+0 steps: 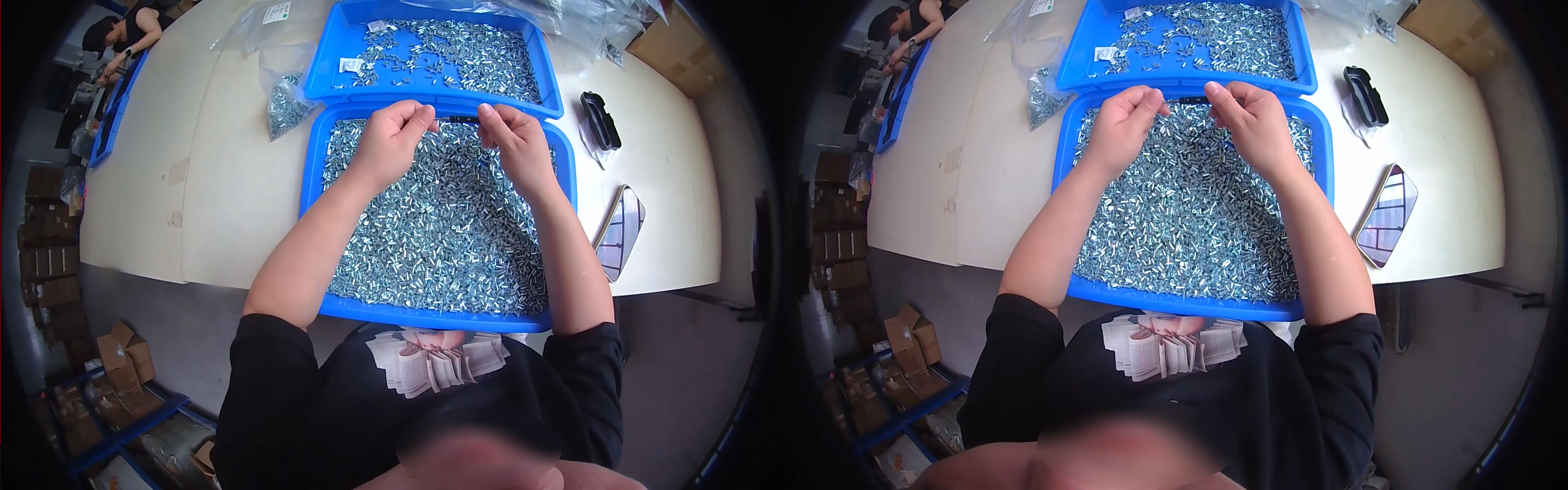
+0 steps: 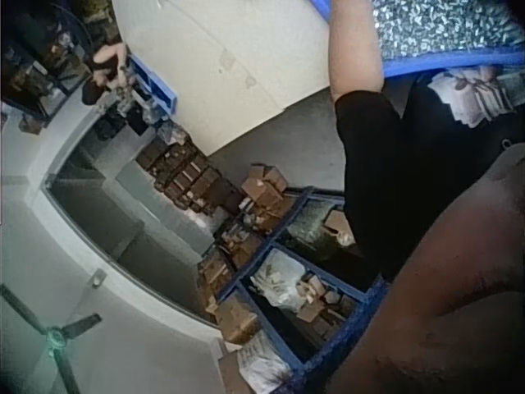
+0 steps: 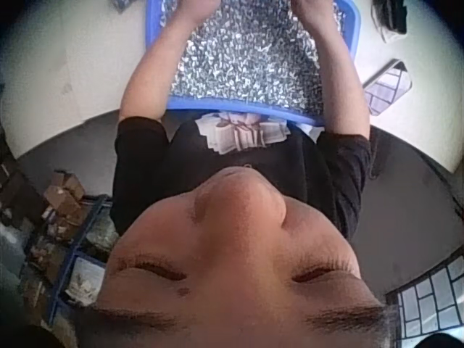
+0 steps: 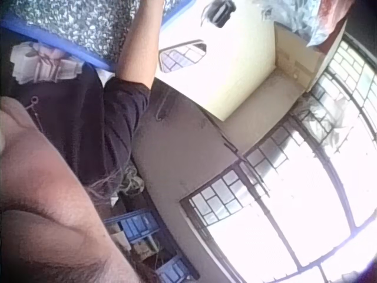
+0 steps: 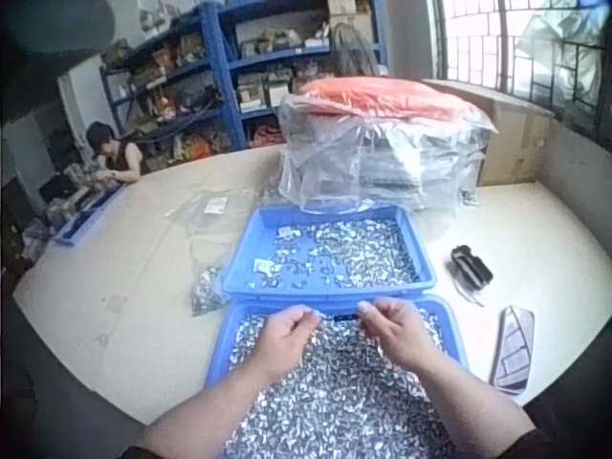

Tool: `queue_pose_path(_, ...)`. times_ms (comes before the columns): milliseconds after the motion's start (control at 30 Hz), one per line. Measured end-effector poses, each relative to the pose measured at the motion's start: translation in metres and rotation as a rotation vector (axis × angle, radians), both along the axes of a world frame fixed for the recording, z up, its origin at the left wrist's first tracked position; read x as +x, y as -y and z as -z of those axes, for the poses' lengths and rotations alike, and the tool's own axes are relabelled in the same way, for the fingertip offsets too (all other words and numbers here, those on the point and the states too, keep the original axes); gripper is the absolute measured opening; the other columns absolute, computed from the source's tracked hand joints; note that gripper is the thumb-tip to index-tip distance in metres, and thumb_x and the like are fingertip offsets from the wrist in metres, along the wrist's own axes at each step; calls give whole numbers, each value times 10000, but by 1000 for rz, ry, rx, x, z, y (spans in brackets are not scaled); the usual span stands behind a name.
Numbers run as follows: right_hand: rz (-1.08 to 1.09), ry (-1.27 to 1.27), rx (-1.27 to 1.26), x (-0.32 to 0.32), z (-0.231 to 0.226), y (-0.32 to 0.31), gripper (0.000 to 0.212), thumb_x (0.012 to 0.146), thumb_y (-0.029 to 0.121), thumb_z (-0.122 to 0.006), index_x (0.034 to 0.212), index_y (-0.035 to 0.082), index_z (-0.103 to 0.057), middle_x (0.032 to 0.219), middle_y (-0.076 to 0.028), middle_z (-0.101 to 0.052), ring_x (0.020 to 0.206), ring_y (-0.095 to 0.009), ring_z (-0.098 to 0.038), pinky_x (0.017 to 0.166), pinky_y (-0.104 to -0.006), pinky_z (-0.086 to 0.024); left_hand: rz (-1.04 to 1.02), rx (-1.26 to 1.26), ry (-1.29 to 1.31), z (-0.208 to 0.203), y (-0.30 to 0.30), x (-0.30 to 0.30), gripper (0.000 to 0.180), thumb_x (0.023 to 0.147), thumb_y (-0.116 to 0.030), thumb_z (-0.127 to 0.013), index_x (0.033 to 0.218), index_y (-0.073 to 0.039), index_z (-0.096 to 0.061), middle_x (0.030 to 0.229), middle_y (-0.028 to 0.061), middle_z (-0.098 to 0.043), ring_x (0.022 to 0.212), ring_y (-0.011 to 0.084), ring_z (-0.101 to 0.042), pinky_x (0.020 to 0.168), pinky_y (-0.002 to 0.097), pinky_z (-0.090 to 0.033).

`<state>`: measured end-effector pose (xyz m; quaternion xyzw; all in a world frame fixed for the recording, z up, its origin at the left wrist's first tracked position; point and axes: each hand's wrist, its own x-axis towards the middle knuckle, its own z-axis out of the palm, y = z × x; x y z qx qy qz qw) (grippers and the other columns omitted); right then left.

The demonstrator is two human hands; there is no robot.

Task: Assembling small silver components onto a black plastic piece at a workbench in a factory setting.

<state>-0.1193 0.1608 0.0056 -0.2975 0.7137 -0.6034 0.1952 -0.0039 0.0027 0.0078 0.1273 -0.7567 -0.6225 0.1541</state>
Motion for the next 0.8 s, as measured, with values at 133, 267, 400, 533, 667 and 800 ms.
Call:
queue_pose_path(133, -17, -22, -19, -2, 5, 1, 409, 884, 394, -555, 690, 38, -605, 594, 9, -546, 552, -56, -467, 503, -219, -364, -22, -44, 0, -2, -1, 0, 157, 882, -163, -580, 816, -25, -614, 599, -53, -463, 551, 37, -375, 494, 227, -314)
queue_pose_path(267, -17, 16, 25, 0, 2, 0, 362, 882, 363, -570, 732, 36, -609, 626, 5, -560, 574, -53, -474, 512, -218, -367, -53, -102, -57, 1, -2, -2, 170, 879, -173, -578, 813, -18, -602, 615, -46, -491, 562, 37, -397, 500, 223, -325)
queue_pose_path(400, -39, 19, -43, 0, 3, 1, 242, 863, 258, -617, 828, 19, -605, 699, 0, -587, 619, -53, -492, 545, -218, -384, -43, -98, -115, 8, 1, -5, 185, 912, -192, -527, 816, -42, -578, 615, -89, -432, 535, 0, -331, 473, 187, -261)
queue_pose_path(533, -68, -129, -138, 0, 5, 2, 158, 831, 145, -655, 888, 7, -605, 745, 4, -596, 667, -54, -517, 594, -214, -416, -26, 24, -6, 7, 4, -2, 209, 912, -223, -521, 799, -57, -578, 590, -88, -404, 520, 8, -307, 466, 191, -237)
queue_pose_path(667, -53, -76, -134, -1, 2, -1, 143, 821, 104, -656, 919, 13, -609, 780, -2, -608, 702, -66, -541, 630, -215, -438, -47, 178, 91, 1, 10, 1, 281, 922, -293, -504, 775, -65, -578, 558, -78, -369, 499, 13, -286, 434, 194, -202)
queue_pose_path(800, -7, -28, -142, -5, 1, -3, 150, 819, 101, -654, 933, 15, -610, 802, -9, -618, 742, -86, -570, 662, -225, -455, -75, -189, 242, 2, 20, -1, 300, 941, -296, -467, 843, -33, -573, 631, -39, -423, 557, 19, -362, 447, 167, -258)
